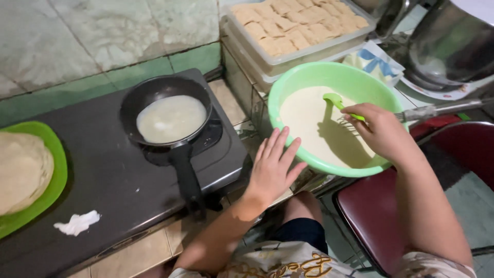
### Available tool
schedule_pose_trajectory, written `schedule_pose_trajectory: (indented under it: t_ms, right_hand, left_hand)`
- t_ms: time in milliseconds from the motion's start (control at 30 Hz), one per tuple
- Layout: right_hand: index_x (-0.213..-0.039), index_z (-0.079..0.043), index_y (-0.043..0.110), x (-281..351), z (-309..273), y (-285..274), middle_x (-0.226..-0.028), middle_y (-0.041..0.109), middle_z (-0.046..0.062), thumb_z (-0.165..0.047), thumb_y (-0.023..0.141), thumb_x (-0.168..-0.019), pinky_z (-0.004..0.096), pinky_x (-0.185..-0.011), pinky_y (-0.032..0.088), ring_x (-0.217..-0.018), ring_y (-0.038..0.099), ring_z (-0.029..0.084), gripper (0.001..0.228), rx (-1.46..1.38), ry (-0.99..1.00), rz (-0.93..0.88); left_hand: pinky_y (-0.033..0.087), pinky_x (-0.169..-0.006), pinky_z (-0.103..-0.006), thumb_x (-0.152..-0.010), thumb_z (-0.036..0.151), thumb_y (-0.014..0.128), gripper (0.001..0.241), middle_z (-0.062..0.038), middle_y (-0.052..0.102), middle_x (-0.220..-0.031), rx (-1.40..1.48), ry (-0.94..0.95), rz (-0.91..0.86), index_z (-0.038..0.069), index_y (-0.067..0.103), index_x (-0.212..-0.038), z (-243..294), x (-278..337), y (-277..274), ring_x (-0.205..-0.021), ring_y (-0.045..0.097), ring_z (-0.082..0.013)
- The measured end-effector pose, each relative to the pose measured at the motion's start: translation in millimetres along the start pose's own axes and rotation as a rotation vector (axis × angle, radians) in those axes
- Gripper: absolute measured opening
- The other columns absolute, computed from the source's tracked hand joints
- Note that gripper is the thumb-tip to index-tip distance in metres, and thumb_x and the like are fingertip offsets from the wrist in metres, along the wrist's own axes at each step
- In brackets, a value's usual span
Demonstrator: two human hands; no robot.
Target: The person prepares thin crepes or wrappers on a stove using a frying pan and batter.
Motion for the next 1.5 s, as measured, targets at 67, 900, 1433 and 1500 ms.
schedule_pose_trajectory:
  t_ms: [67, 900, 1433, 1500]
  right_hand:
    - [-0.119, -0.006, 0.072, -0.3, -4.2, 2.1, -0.112, 0.072, 0.017, -0.010, 0.067, -0.095, 0.041, -0.081, 0.055, -0.094, 0.070, 0.035, 0.025, -0.031, -0.045, -0.012]
    - [-0.113, -0.005, 0.071, 61.1, -52.5, -11.2, -0.112, 0.074, 0.011, 0.000, 0.059, -0.074, 0.039, -0.090, 0.054, -0.104, 0.071, 0.031, 0.042, -0.169, -0.310, -0.247]
    - [-0.116, -0.006, 0.070, 63.9, -47.2, -10.4, -0.109, 0.071, 0.008, 0.002, 0.057, -0.085, 0.030, -0.080, 0.060, -0.094, 0.070, 0.020, 0.035, -0.240, -0.149, -0.178]
    - [-0.114, -0.007, 0.071, 59.8, -56.9, -7.8, -0.110, 0.071, 0.010, -0.003, 0.065, -0.082, 0.034, -0.083, 0.056, -0.098, 0.071, 0.026, 0.033, -0.092, -0.215, -0.172]
  left_hand:
    - [0.038, -0.117, -0.0572, -0.097, 0.038, 0.071, 0.056, -0.024, 0.045, -0.156, 0.001, -0.012, -0.005, 0.008, 0.058, -0.142, 1.7, -1.1, -2.8, -0.146, 0.042, -0.0425]
    - [0.044, -0.117, -0.0554, -0.100, 0.041, 0.067, 0.054, -0.021, 0.047, -0.159, 0.005, -0.018, 0.029, 0.012, 0.059, -0.145, 2.9, 2.3, -2.2, -0.149, 0.045, -0.0398]
    - [0.044, -0.118, -0.0547, -0.100, 0.042, 0.068, 0.056, -0.022, 0.047, -0.158, -0.001, -0.009, 0.028, 0.011, 0.058, -0.145, 4.0, 2.7, -0.1, -0.150, 0.044, -0.0402]
    - [0.044, -0.118, -0.0543, -0.100, 0.041, 0.068, 0.055, -0.022, 0.047, -0.157, 0.000, -0.006, 0.030, 0.010, 0.058, -0.145, 5.2, 1.8, -2.4, -0.149, 0.045, -0.0402]
Point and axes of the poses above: each hand's wrist, its own x-axis away from the middle knuckle, its own y-axis out of the palm, z = x × y, the point moved 9 cm from there along -x, towards the middle knuckle
